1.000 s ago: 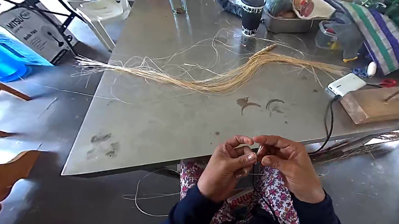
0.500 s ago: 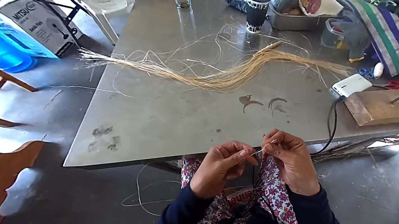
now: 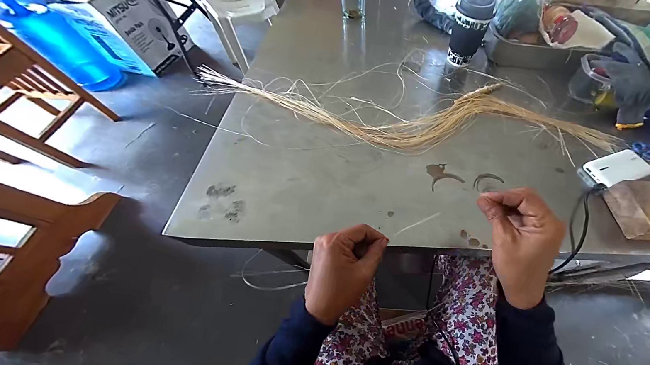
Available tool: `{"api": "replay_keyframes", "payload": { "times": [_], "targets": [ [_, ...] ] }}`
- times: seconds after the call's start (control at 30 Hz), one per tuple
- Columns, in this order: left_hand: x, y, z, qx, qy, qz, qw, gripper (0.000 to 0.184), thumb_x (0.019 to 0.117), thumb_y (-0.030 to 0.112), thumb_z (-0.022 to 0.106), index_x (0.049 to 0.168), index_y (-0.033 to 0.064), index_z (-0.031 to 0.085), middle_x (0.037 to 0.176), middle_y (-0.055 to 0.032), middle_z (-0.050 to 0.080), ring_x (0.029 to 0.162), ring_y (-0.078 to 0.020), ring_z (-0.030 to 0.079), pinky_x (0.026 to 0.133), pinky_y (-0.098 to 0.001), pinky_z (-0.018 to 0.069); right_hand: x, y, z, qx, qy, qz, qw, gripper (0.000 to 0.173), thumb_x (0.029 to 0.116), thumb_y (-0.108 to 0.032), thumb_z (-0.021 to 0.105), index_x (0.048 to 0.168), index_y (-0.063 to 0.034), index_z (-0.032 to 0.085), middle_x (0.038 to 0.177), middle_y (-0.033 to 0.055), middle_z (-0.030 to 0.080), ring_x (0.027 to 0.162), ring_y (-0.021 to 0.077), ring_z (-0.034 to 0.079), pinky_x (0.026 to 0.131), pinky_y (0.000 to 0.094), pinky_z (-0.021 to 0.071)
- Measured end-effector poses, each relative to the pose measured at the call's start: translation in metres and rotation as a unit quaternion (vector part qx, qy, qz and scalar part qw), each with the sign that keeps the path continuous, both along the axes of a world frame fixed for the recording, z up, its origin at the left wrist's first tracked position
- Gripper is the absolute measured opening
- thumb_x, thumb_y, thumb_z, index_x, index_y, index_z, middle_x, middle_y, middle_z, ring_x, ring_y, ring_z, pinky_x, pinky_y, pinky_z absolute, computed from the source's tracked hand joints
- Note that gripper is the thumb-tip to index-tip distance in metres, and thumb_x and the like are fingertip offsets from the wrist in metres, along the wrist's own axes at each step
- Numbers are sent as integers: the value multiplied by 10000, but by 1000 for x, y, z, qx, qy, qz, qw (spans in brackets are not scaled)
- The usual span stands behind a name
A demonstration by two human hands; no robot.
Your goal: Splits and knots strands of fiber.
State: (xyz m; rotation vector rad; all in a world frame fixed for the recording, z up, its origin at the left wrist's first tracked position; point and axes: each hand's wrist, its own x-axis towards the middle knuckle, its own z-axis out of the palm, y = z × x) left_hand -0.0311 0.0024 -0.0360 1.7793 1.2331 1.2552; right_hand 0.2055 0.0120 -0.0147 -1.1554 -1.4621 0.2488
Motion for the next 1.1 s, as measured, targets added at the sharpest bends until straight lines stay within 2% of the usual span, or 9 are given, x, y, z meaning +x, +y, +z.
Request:
{"api": "replay_keyframes", "payload": {
  "times": [0.13,0.27,0.37,0.47,0.6,0.67,0.73,0.83,1.1],
  "targets": [
    [-7,0,6,46,80,56,994,108,890,101,662,829,47,732,666,38,645,552,68,518,519,-118,429,-33,-18,11,-2,-227,13,974,175,951,-118,676,1064,-25,771,875,102,670,792,201,659,687,334,571],
    [-10,-3,10,58,81,58,993,107,880,95,664,815,48,735,686,25,665,574,57,544,538,-120,449,-69,-14,-5,58,-326,55,942,240,973,-126,618,1139,-49,774,818,106,631,755,259,619,609,337,507],
    [-13,-5,12,54,67,46,995,107,878,87,666,810,41,735,686,23,663,579,62,543,544,-107,445,-79,-7,-10,75,-341,61,935,208,966,-90,596,1024,-30,786,792,113,629,746,271,621,604,336,507],
    [-19,-5,15,28,41,27,998,98,896,86,677,833,40,737,701,23,676,582,61,567,551,-113,472,-82,-2,-9,38,-296,111,948,177,930,-63,604,874,-11,764,799,109,654,765,242,654,636,326,551],
    [-31,1,13,-9,-90,-5,996,50,904,53,687,912,44,736,780,29,674,521,19,477,479,-150,407,-76,10,1,-127,-130,245,952,65,851,-76,679,856,-38,731,788,16,673,680,44,634,631,206,552],
    [-38,4,15,-50,-175,-48,982,81,934,26,649,970,32,722,870,8,721,591,11,581,532,-155,501,-75,19,6,-216,-38,298,929,42,841,-41,699,866,-64,724,762,-31,699,644,0,636,607,178,553],
    [-41,6,15,-102,-237,-67,964,115,955,17,620,959,42,732,867,13,734,596,28,560,527,-142,465,-78,25,10,-272,59,343,897,86,844,20,691,863,-59,718,715,-22,696,612,28,643,602,201,570],
    [-43,6,12,-183,-298,-83,933,144,962,3,607,931,24,746,749,14,692,497,53,428,459,-125,353,-85,31,7,-293,152,368,869,132,838,71,672,847,-53,717,704,12,705,601,62,654,606,221,581],
    [-59,3,6,-343,-415,-106,836,223,1014,-13,529,903,-2,722,675,18,649,436,69,377,409,-95,307,-109,33,1,-261,141,372,880,159,826,75,674,852,-74,725,697,-5,709,597,57,660,601,216,583]
  ]
}}
